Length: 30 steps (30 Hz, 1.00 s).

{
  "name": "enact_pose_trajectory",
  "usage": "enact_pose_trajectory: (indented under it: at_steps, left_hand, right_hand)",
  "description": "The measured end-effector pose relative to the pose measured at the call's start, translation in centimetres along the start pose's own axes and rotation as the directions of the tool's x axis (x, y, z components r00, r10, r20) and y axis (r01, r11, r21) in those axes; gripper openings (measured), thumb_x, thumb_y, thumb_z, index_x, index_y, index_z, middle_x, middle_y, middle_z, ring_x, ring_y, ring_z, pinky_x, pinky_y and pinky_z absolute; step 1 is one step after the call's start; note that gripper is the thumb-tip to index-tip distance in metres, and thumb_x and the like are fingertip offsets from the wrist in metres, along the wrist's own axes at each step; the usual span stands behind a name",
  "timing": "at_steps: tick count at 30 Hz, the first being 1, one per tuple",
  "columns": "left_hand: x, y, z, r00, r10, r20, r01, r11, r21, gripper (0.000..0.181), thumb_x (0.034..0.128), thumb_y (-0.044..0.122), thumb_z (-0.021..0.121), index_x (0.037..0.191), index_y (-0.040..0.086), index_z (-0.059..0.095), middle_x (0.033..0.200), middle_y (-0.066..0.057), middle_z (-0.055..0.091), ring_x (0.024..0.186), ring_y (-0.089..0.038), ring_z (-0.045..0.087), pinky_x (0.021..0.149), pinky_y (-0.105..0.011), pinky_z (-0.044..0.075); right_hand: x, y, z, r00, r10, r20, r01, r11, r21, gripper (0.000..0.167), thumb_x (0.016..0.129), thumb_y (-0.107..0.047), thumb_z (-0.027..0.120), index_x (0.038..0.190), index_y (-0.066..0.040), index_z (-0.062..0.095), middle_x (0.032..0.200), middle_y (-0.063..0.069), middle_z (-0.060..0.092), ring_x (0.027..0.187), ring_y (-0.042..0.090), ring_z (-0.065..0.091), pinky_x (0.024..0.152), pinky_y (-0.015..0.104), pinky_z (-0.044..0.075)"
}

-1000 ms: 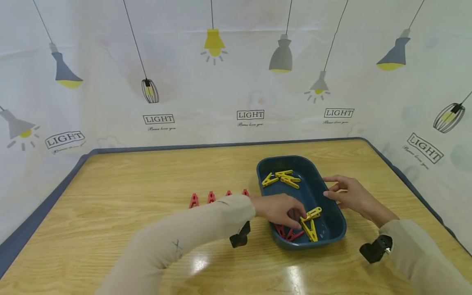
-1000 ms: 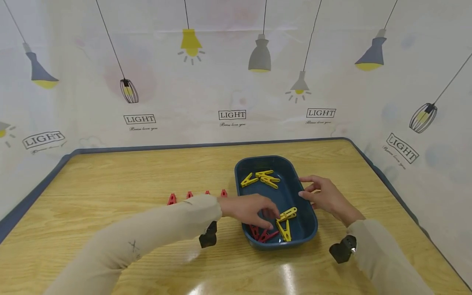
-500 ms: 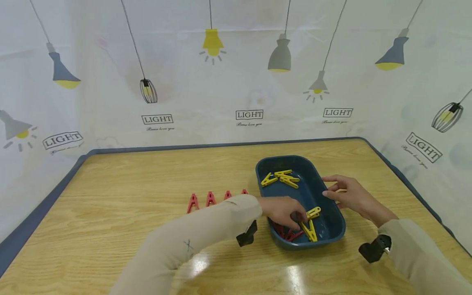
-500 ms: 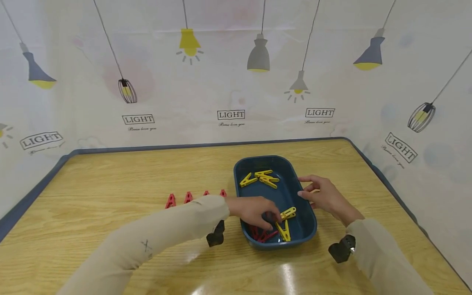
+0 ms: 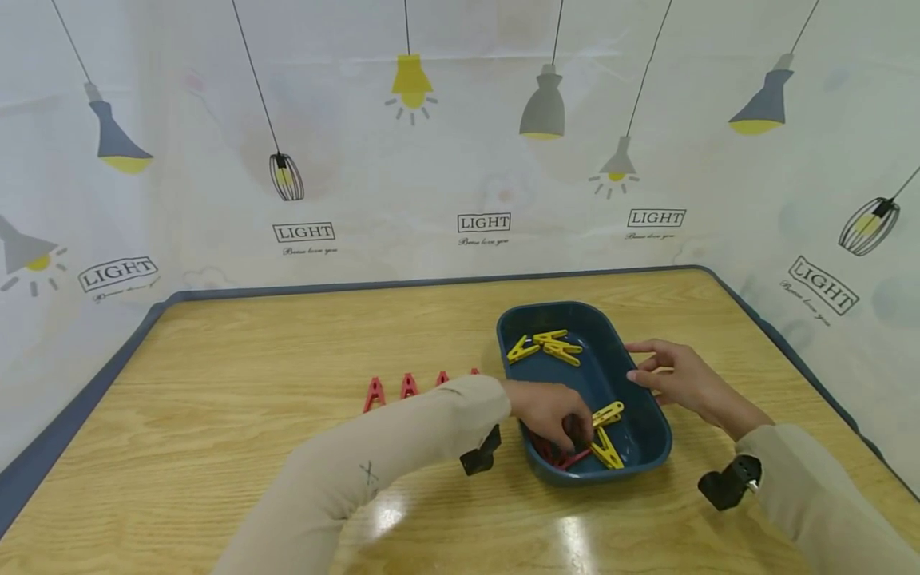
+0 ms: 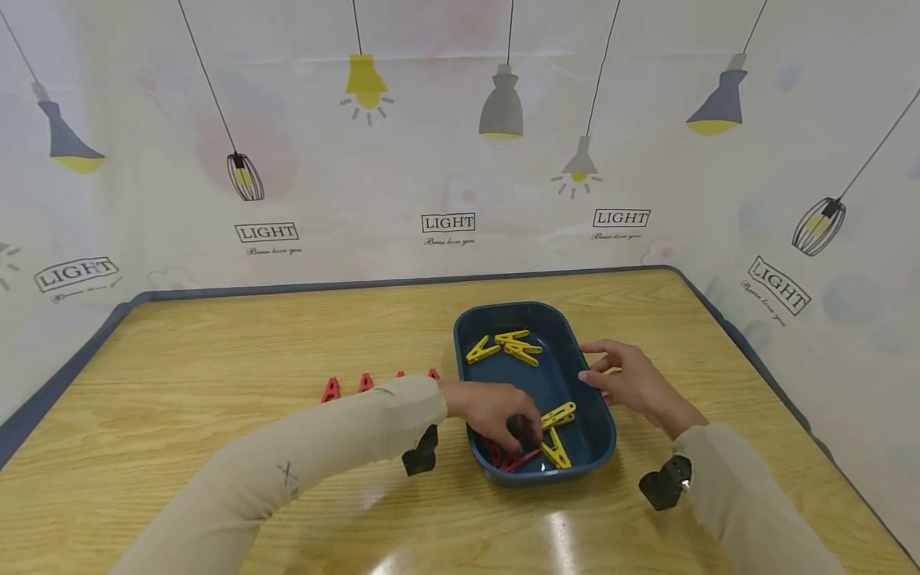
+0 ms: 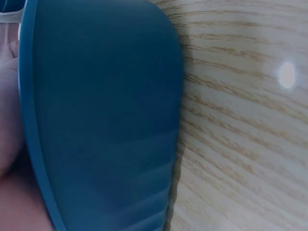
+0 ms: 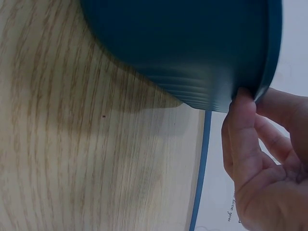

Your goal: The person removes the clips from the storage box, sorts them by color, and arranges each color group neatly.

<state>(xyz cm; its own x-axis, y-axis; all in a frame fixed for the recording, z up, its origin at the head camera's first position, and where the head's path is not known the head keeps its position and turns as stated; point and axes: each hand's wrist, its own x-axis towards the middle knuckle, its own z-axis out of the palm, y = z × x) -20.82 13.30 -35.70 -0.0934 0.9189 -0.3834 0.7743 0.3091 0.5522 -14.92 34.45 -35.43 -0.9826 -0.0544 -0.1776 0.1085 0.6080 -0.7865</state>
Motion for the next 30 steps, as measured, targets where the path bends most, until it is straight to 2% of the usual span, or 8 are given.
enact_pose_trajectory:
  at_steps: [4,14,30]
  left_hand:
    - [0.01,0.11,-0.09,1.000,0.000,0.028,-0.001,1.000,0.018,0.028,0.0817,0.010,0.064,0.110,0.009,0.061,0.100,0.002,0.060,0.087,-0.002,0.054,0.071,-0.010,0.040]
    - [0.21,-0.06,-0.24,0.996,-0.009,0.092,0.009,1.000,0.002,0.033,0.0802,0.004,0.064,0.113,0.009,0.060,0.103,0.001,0.061,0.090,-0.003,0.055,0.073,-0.010,0.040]
    - [-0.15,0.41,-0.21,0.998,-0.001,0.063,0.000,1.000,0.020,0.030,0.0775,0.001,0.066,0.107,0.009,0.064,0.096,0.002,0.063,0.084,-0.002,0.056,0.070,-0.010,0.041]
  right_hand:
    - [-0.03,-0.03,-0.01,1.000,0.000,-0.001,0.000,1.000,-0.001,0.055,0.088,-0.021,0.056,0.134,0.000,0.034,0.098,0.017,0.054,0.082,0.023,0.056,0.065,0.037,0.050]
    - [-0.07,-0.09,0.02,1.000,0.004,0.001,-0.004,1.000,0.004,0.055,0.088,-0.021,0.056,0.134,0.000,0.034,0.099,0.018,0.053,0.083,0.024,0.055,0.066,0.038,0.050]
    - [-0.33,-0.34,-0.10,1.000,-0.003,-0.001,0.003,1.000,0.004,0.055,0.088,-0.022,0.056,0.133,0.001,0.034,0.099,0.018,0.053,0.082,0.024,0.055,0.065,0.037,0.050]
